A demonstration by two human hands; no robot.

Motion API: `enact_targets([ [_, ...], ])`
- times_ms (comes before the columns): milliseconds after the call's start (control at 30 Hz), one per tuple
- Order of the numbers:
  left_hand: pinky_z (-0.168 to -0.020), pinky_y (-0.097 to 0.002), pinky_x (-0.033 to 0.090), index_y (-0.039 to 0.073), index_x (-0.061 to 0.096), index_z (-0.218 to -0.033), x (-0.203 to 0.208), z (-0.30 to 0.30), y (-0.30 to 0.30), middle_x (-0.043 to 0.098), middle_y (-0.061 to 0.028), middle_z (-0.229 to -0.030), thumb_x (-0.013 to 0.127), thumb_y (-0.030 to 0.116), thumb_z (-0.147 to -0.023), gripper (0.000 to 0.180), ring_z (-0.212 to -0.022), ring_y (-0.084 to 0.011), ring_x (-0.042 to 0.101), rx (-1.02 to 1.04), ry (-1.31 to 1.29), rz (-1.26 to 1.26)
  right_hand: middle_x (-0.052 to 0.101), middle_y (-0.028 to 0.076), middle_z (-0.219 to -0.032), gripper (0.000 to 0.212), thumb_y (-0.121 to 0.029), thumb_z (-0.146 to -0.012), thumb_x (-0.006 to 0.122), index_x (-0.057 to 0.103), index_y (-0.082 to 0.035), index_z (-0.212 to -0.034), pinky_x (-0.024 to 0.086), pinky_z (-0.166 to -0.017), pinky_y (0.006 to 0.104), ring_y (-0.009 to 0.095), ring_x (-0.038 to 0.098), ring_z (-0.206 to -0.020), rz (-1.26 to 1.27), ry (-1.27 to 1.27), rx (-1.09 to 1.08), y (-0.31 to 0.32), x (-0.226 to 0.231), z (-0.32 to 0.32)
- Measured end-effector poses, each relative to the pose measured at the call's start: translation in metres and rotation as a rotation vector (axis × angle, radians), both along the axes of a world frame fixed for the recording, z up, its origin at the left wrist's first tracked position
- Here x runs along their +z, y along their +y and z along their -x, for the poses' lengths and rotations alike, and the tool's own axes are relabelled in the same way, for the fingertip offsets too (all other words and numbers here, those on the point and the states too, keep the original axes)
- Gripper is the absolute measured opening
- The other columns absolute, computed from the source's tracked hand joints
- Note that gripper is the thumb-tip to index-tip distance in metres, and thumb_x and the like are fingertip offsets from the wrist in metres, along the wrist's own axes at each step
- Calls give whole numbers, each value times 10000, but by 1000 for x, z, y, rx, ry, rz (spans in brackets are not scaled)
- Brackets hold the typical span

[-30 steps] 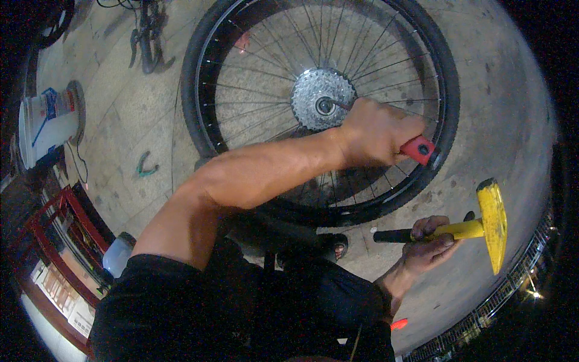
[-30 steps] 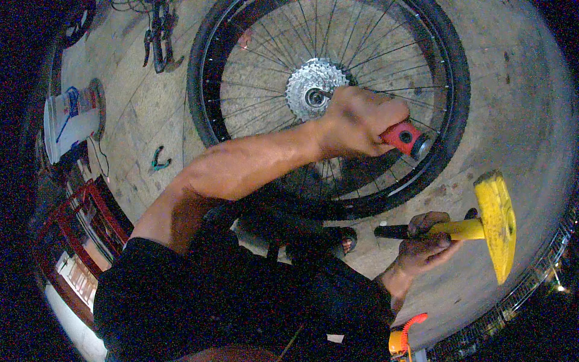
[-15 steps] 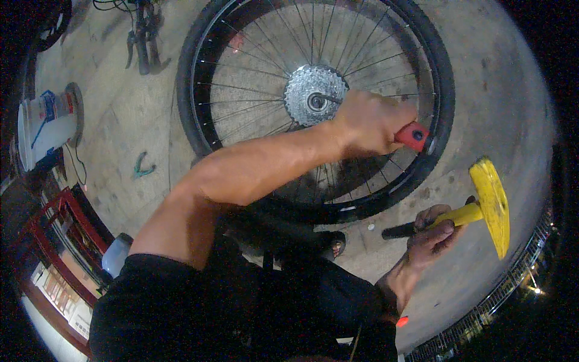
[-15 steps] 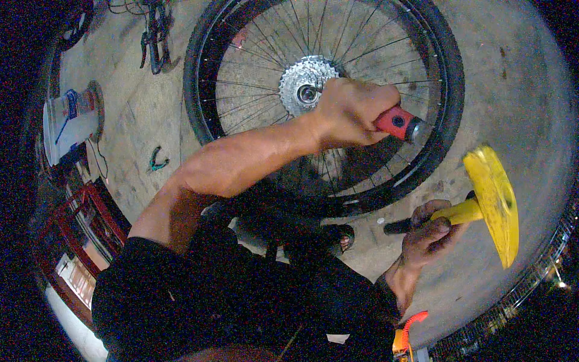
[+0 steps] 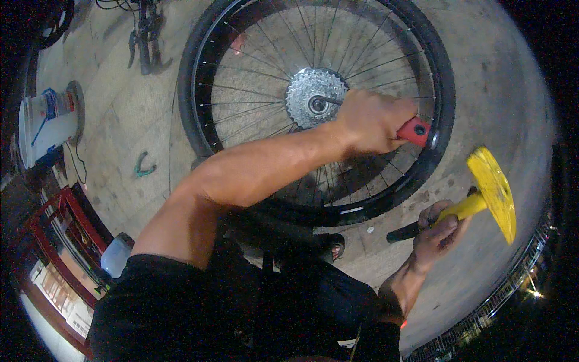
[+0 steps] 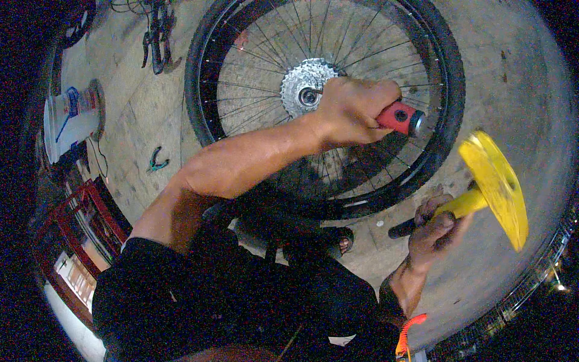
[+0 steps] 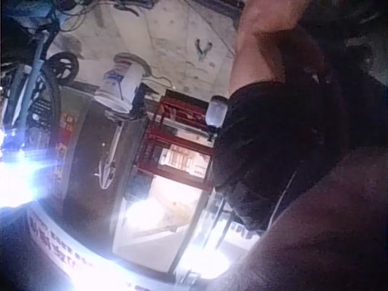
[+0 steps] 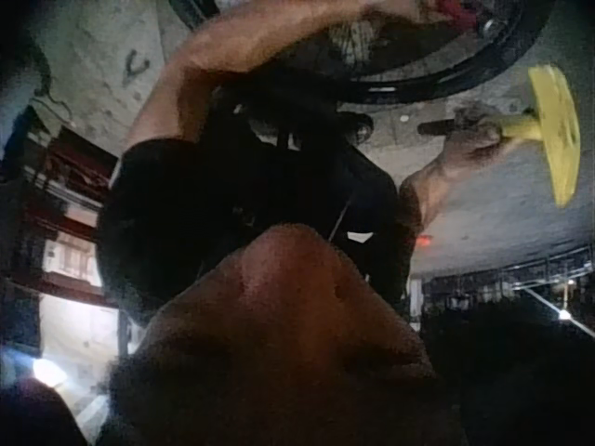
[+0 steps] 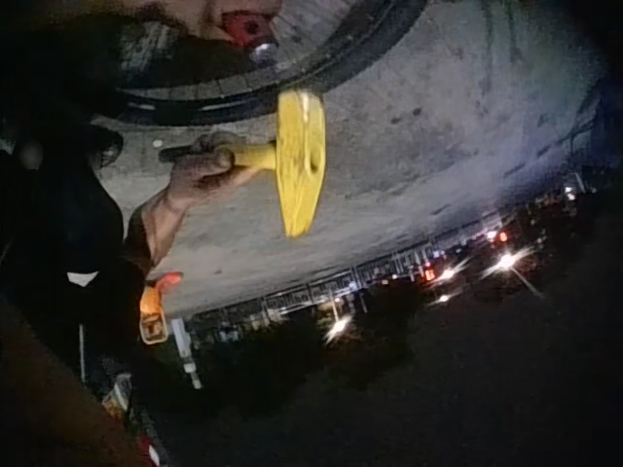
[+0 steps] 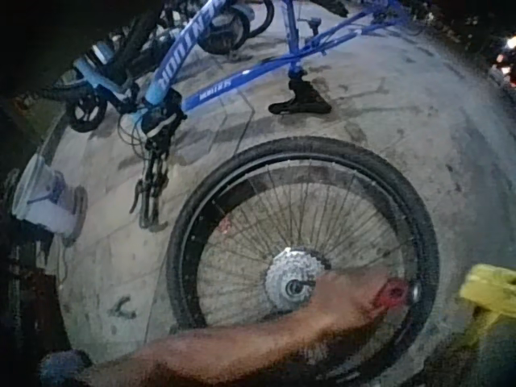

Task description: The person uses a hammer and a punch tool to tap the hub area of a bicycle wheel, then rotates the wheel to inspect the tire and spokes. They continue tapping the hub with the hammer and punch, then use pliers to adjust the hub area.

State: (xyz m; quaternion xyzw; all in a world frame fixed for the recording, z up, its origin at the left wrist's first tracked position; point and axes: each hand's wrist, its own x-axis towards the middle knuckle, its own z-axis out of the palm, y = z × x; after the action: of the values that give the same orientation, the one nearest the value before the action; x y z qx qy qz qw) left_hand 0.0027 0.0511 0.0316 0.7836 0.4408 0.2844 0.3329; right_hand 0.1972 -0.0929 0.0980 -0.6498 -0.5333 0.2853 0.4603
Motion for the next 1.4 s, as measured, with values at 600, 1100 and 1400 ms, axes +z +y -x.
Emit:
enact_targets([
  [600, -577, -476, 494, 141, 545, -915, -4, 0, 9, 655, -87, -749, 731, 310, -666, 355, -692, -336, 653, 135, -80, -56, 487, 19, -723, 567, -404, -983, 483, 361, -53, -1411, 329, -449, 203, 75, 433, -546, 150, -80, 16, 32, 12, -11],
  [1100, -541, -453, 469, 144, 514, -902, -8, 0, 15, 611, -93, -723, 734, 302, -686, 347, -670, -343, 627, 248, -111, -85, 528, 17, -780, 359, -202, -970, 443, 479, -72, -1303, 406, -483, 218, 95, 491, -612, 247, 114, -144, 61, 25, -3],
  [1400, -570, -460, 474, 140, 531, -880, -4, -2, 18, 614, -101, -732, 729, 298, -698, 312, -699, -353, 633, 314, -94, -21, 493, 7, -732, 410, -265, -1004, 450, 430, -61, -1358, 359, -458, 200, 71, 445, -560, 178, -1, 58, 77, 30, -6],
])
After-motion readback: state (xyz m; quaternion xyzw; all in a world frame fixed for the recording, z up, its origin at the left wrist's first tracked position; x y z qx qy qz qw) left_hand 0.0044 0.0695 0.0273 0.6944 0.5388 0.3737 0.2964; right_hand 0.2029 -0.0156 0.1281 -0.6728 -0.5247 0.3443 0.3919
